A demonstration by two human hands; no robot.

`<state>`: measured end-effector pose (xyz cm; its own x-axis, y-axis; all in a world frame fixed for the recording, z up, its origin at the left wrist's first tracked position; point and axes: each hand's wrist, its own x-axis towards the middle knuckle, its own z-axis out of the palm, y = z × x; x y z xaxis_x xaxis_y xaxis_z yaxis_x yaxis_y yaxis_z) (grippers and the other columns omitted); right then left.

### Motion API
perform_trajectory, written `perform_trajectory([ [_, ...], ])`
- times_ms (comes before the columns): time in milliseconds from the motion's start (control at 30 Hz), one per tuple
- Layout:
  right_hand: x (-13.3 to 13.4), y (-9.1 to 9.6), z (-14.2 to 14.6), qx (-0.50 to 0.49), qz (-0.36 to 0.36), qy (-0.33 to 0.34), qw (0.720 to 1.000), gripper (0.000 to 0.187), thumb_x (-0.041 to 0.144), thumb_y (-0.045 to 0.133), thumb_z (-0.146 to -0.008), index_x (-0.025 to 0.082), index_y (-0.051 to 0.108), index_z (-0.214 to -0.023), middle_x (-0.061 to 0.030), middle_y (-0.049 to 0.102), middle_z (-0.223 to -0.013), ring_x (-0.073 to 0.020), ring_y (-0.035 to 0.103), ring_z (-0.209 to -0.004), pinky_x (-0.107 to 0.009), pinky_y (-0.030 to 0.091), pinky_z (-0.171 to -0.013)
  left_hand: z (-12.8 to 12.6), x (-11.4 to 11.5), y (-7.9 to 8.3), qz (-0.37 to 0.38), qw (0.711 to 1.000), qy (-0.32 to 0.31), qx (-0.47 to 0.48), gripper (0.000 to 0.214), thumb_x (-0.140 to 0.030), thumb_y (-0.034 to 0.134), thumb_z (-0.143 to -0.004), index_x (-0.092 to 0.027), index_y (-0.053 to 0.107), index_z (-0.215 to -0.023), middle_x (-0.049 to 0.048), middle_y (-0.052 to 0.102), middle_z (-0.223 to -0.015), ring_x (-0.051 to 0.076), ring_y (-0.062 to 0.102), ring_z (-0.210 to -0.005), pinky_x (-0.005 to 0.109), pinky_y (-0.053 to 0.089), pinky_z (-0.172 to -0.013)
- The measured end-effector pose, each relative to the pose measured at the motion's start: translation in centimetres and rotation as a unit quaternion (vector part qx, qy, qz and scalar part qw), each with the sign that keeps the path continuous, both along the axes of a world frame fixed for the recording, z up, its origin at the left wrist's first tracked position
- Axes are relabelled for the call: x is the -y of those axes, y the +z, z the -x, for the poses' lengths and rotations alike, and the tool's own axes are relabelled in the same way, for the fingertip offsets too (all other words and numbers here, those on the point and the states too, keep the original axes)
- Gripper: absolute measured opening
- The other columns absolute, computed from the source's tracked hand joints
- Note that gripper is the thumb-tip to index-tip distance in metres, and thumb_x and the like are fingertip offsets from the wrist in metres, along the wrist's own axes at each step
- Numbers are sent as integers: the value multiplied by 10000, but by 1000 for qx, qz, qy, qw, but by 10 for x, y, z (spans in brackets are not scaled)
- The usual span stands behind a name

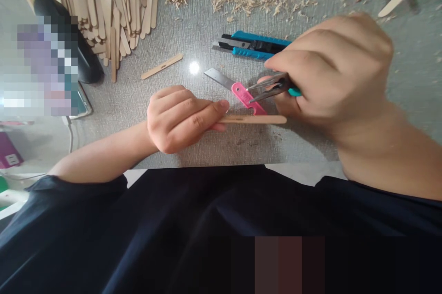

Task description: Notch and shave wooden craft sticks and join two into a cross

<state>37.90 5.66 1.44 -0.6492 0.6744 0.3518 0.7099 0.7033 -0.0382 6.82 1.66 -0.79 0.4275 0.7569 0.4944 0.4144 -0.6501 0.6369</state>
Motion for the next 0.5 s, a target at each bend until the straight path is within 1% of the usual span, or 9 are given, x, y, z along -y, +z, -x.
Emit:
perform_trajectory([
  [33,1,1,0,10,5,-1,1000,891,740,57,-1185,247,790,-1069,-17,759,-939,-227,764,-954,-461,533,-785,-6,0,3,-80,996,3,50,300,-542,766,-1118,-258,848,-1072,-4,760,-743,117,685,-625,273,535,-606],
  [67,2,1,0,13,10,-7,1000,853,730,84,-1195,241,772,-1075,-29,748,-922,-234,764,-944,-456,546,-786,-13,1,5,-120,988,22,91,248,-444,766,-1129,-225,820,-1026,-20,760,-718,86,663,-579,238,502,-566],
  [100,3,1,1,13,15,-15,1000,792,711,136,-1209,234,755,-1081,-42,739,-912,-242,766,-935,-453,560,-791,-18,3,7,-126,983,43,126,258,-384,750,-1137,-200,781,-959,-36,744,-676,57,627,-526,209,455,-516],
  [133,4,1,2,12,21,-26,999,720,686,199,-1218,230,741,-1085,-52,733,-912,-249,769,-929,-453,574,-799,-23,4,8,-93,984,72,134,297,-352,719,-1153,-197,756,-903,-47,725,-644,43,606,-502,192,428,-494],
  [167,5,0,2,11,29,-38,999,649,653,258,-1224,232,732,-1084,-59,734,-922,-255,773,-930,-454,585,-809,-27,6,9,-43,985,104,128,353,-367,679,-1181,-200,760,-880,-47,707,-616,47,618,-503,192,424,-490],
  [267,7,-3,6,-1,65,-64,996,538,573,327,-1218,248,740,-1105,-70,763,-1002,-271,786,-970,-457,602,-829,-31,11,9,95,976,155,121,558,-574,560,-1222,-209,785,-866,-25,678,-585,77,619,-510,218,464,-501],
  [300,8,-4,8,-10,78,-71,994,535,575,330,-1216,255,748,-1120,-69,770,-1024,-276,787,-992,-460,604,-838,-31,11,9,132,971,156,126,602,-633,534,-1217,-211,786,-870,-20,673,-583,85,614,-513,227,486,-512],
  [367,10,-6,12,-27,101,-87,991,540,587,331,-1215,266,759,-1139,-60,774,-1039,-278,783,-1027,-467,609,-866,-31,11,9,195,960,143,144,633,-690,517,-1203,-218,775,-870,-18,665,-582,95,616,-525,238,528,-539],
  [500,14,-8,21,-25,116,-109,987,543,612,352,-1219,267,760,-1123,-54,762,-1030,-273,777,-1062,-484,629,-948,-30,9,11,275,938,98,187,615,-692,538,-1195,-222,766,-869,-9,691,-608,110,676,-572,251,597,-592],
])
